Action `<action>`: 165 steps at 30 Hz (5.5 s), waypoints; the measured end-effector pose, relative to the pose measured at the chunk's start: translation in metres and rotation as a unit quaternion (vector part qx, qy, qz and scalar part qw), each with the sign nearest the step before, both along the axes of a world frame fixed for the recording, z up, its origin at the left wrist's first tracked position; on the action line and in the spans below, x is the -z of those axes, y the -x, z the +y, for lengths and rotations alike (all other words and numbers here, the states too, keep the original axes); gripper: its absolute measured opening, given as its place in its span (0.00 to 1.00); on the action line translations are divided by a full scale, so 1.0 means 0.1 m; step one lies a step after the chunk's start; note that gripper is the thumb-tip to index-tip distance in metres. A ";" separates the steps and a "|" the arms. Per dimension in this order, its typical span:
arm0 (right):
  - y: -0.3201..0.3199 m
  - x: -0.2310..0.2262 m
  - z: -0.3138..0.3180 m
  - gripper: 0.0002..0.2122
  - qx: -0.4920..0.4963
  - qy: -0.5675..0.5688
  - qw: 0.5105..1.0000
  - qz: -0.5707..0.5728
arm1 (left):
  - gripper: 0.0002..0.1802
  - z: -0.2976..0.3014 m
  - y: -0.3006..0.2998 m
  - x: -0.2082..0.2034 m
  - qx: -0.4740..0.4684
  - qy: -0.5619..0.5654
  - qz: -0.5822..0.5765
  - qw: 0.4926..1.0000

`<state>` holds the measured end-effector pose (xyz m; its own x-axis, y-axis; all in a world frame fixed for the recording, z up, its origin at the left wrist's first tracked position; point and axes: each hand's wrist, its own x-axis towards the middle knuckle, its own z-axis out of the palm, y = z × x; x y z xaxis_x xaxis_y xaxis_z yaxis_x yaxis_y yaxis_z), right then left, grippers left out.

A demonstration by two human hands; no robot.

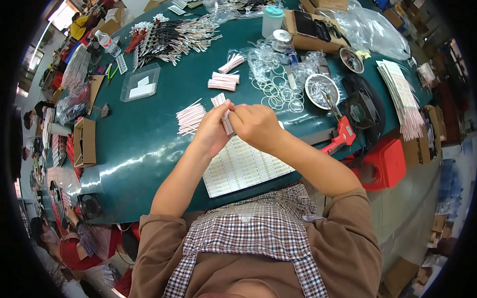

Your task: The person assembles LED panel components by hand, preparing them with a soldering iron and wire bundles.

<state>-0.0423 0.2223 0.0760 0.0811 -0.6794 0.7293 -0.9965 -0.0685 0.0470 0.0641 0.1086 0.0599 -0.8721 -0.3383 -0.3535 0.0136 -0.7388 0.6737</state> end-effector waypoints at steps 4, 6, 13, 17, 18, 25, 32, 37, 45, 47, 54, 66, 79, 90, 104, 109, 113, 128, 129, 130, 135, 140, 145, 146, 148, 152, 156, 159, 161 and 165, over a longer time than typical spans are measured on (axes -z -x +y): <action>-0.02 0.00 0.02 0.07 -0.053 -0.031 0.998 0.019 | 0.14 0.05 -0.06 0.10 0.011 0.040 -0.059 0.997; -0.05 0.00 0.06 0.08 -0.080 -0.009 0.997 0.007 | 0.16 0.03 -0.08 0.04 0.017 0.092 -0.075 0.993; -0.07 -0.01 0.19 0.09 -0.102 -0.050 0.992 -0.055 | 0.17 -0.76 -0.06 -0.07 -0.193 0.148 -0.042 0.969; 0.33 0.12 0.24 0.05 0.080 -0.132 0.985 -0.073 | 0.14 -1.32 -0.31 0.05 -0.142 0.573 -0.180 0.787; 0.51 0.19 0.26 0.05 0.136 -0.197 0.969 -0.063 | 0.14 -1.35 -0.30 0.09 -0.060 0.729 -0.250 0.635; 0.81 0.23 0.09 0.08 0.215 -0.300 0.929 -0.022 | 0.15 -1.42 -0.27 0.55 0.095 0.850 -0.236 0.462; 0.66 0.63 -0.80 0.05 0.108 -0.160 0.980 -0.057 | 0.25 -1.46 -0.25 0.36 0.163 0.841 -0.247 0.453; 0.57 0.80 -1.13 0.03 0.132 -0.133 0.981 -0.049 | 0.29 -1.44 -0.31 0.30 0.143 0.827 -0.249 0.483; 0.56 0.51 -0.99 0.05 0.045 -0.053 0.997 -0.016 | 0.38 -1.10 0.00 0.08 0.015 0.864 -0.062 0.499; 0.46 0.23 -0.90 0.05 -0.074 -0.017 0.997 0.027 | 0.38 -1.01 0.09 0.08 0.060 0.669 -0.036 0.740; 0.46 -0.09 -0.57 0.12 -0.053 0.056 0.991 -0.112 | 0.13 -0.76 0.28 -0.11 0.171 0.228 -0.027 0.958; 0.23 0.22 -0.34 0.08 -0.057 -0.010 0.997 -0.044 | 0.15 -0.38 0.27 0.04 -0.050 -0.067 -0.021 0.996; 0.20 0.22 -0.29 0.08 -0.166 -0.087 0.982 -0.016 | 0.22 -0.59 0.09 0.12 -0.086 0.068 -0.118 0.987; 0.90 0.30 -0.07 0.04 0.233 -0.360 0.903 0.035 | 0.17 -1.09 -0.25 0.30 -0.056 0.896 -0.151 0.413; 0.83 0.87 -1.08 0.07 0.174 -0.193 0.966 -0.014 | 0.34 -0.97 -0.34 0.51 -0.019 0.909 -0.170 0.380; 0.67 0.56 -0.93 0.08 0.142 -0.182 0.961 -0.153 | 0.44 -0.91 -0.39 0.31 0.001 0.887 -0.182 0.424; 0.47 0.14 -0.74 0.09 0.045 -0.192 0.969 -0.147 | 0.47 -0.70 -0.12 0.08 -0.060 0.871 -0.108 0.475; -0.10 0.22 -0.39 0.11 -0.055 0.001 0.990 -0.129 | 0.09 -0.46 0.11 0.04 -0.181 0.067 0.047 0.980; -0.14 0.24 -0.38 0.11 -0.046 0.001 0.994 -0.097 | 0.09 -0.45 0.10 0.05 -0.180 0.068 0.047 0.980; -0.15 0.23 -0.37 0.07 -0.037 0.005 0.997 -0.061 | 0.09 -0.45 0.09 0.05 -0.189 0.054 0.024 0.980; -0.16 0.24 -0.37 0.04 -0.013 -0.039 0.999 0.021 | 0.09 -0.37 0.10 0.04 -0.206 0.083 -0.056 0.973; -0.12 0.26 -0.53 0.06 -0.022 -0.020 0.994 0.105 | 0.10 -0.39 0.12 0.09 -0.193 0.102 -0.079 0.973; -0.02 0.26 -0.50 0.05 -0.102 -0.009 0.994 0.040 | 0.11 -0.49 0.14 0.09 -0.170 0.121 -0.076 0.975; -0.02 0.27 -0.48 0.05 -0.105 -0.010 0.994 0.035 | 0.11 -0.56 0.12 0.10 -0.177 0.109 -0.052 0.977; -0.04 0.28 -0.40 0.05 -0.139 -0.077 0.987 -0.025 | 0.12 -0.83 0.08 0.11 -0.213 0.105 -0.056 0.970; 0.20 0.24 -0.22 0.04 -0.120 -0.087 0.985 -0.084 | 0.12 -1.26 0.03 -0.14 -0.308 0.254 -0.026 0.916; 0.68 0.19 -0.04 0.05 0.088 -0.281 0.947 -0.130 | 0.12 -1.30 -0.06 -0.35 -0.252 0.624 -0.140 0.727; 0.89 0.07 -0.03 0.06 0.245 -0.450 0.857 -0.054 | 0.11 -1.26 -0.18 -0.11 -0.083 0.886 -0.143 0.433; 1.07 0.16 -0.06 0.05 0.240 -0.405 0.881 -0.045 | 0.10 -1.17 -0.11 0.06 -0.023 0.920 -0.140 0.365; 1.18 0.25 -0.46 0.07 0.164 -0.266 0.949 -0.035 | 0.11 -1.13 -0.12 0.36 0.023 0.932 -0.133 0.338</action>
